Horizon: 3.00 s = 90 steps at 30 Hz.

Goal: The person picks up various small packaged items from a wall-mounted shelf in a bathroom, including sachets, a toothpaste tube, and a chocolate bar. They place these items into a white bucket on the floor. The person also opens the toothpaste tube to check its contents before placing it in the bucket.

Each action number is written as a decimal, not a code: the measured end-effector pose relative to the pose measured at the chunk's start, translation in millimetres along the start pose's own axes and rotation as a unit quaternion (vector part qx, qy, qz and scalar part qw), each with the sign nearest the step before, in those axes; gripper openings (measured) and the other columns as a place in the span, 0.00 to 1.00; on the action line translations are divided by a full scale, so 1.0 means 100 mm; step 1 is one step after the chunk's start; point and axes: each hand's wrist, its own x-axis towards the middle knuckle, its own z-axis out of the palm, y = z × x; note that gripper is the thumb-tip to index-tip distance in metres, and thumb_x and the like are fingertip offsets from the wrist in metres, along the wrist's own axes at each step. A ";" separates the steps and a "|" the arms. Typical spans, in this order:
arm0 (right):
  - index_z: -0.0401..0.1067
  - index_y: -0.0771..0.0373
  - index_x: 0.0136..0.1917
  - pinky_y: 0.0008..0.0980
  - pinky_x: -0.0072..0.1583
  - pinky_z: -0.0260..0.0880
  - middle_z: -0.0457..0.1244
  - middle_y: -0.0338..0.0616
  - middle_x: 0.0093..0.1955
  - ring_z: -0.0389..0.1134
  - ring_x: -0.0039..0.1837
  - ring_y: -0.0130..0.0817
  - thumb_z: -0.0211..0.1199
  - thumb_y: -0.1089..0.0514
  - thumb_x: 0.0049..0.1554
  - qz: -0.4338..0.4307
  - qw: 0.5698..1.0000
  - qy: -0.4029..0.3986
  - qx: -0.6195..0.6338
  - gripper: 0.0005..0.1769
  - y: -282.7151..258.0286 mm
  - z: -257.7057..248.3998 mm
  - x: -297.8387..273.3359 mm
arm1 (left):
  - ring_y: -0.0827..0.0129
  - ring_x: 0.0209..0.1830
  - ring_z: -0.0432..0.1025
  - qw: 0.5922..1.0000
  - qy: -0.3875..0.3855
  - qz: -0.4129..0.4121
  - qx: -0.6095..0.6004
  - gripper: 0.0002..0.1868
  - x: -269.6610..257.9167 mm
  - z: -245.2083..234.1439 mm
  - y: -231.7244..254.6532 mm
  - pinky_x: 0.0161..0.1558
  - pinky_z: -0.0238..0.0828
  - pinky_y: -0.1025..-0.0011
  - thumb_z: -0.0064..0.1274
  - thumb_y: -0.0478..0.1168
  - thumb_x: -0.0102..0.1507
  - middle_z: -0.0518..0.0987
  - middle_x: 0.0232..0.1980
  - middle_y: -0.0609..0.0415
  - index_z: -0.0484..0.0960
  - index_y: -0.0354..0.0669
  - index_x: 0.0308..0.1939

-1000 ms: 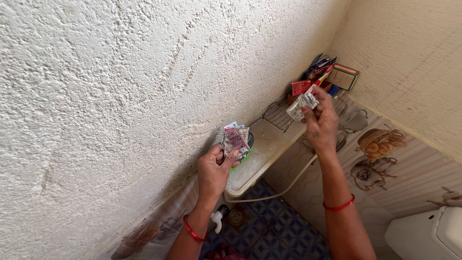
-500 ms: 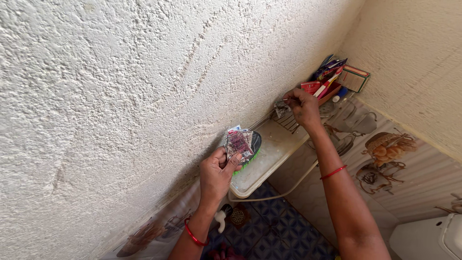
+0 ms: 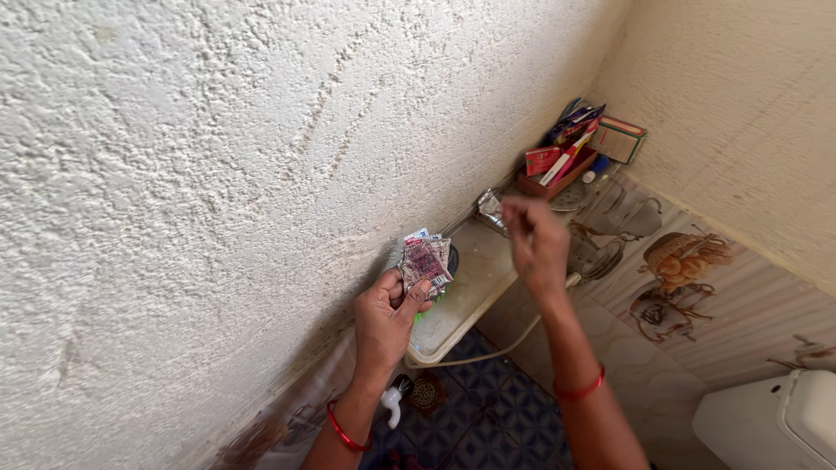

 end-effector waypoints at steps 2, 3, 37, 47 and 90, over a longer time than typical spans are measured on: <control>0.77 0.63 0.62 0.25 0.55 0.72 0.71 0.42 0.52 0.71 0.53 0.25 0.64 0.57 0.65 0.116 0.978 -0.085 0.151 0.14 -0.13 -0.07 -0.30 | 0.80 0.36 0.78 1.000 -0.014 0.012 -0.016 0.09 0.01 0.04 -0.01 0.41 0.82 0.74 0.58 0.36 0.65 0.87 0.40 0.53 0.85 0.32 0.46; 0.75 0.64 0.63 0.25 0.57 0.71 0.70 0.40 0.55 0.70 0.56 0.24 0.64 0.54 0.62 0.127 0.964 -0.125 0.197 0.18 -0.19 -0.10 -0.40 | 0.80 0.37 0.78 0.999 -0.022 0.019 -0.024 0.09 0.02 0.06 -0.01 0.41 0.82 0.74 0.58 0.35 0.66 0.87 0.40 0.53 0.85 0.32 0.46; 0.75 0.69 0.55 0.24 0.43 0.71 0.70 0.40 0.44 0.68 0.42 0.22 0.69 0.59 0.57 0.330 0.892 0.079 0.300 0.15 -0.64 -0.54 -1.92 | 0.80 0.26 0.76 0.974 -0.222 -0.037 0.028 0.11 -0.62 0.37 -0.37 0.30 0.76 0.79 0.63 0.40 0.62 0.84 0.29 0.57 0.85 0.32 0.37; 0.64 0.69 0.65 0.28 0.45 0.74 0.71 0.44 0.43 0.70 0.43 0.26 0.65 0.63 0.58 0.308 0.889 0.186 0.284 0.23 -0.66 -1.16 -2.60 | 0.82 0.28 0.75 0.934 -0.345 -0.090 0.004 0.11 -1.07 0.83 -0.74 0.32 0.77 0.79 0.62 0.41 0.62 0.83 0.31 0.59 0.85 0.34 0.39; 0.71 0.68 0.54 0.29 0.49 0.66 0.67 0.40 0.45 0.66 0.46 0.26 0.60 0.69 0.60 0.408 0.685 0.597 -0.092 0.08 -1.06 -3.35 -7.60 | 0.61 0.73 0.65 0.610 -0.666 -0.427 0.042 0.37 -5.22 2.27 -2.60 0.69 0.60 0.66 0.48 0.54 0.67 0.73 0.71 0.48 0.63 0.37 0.75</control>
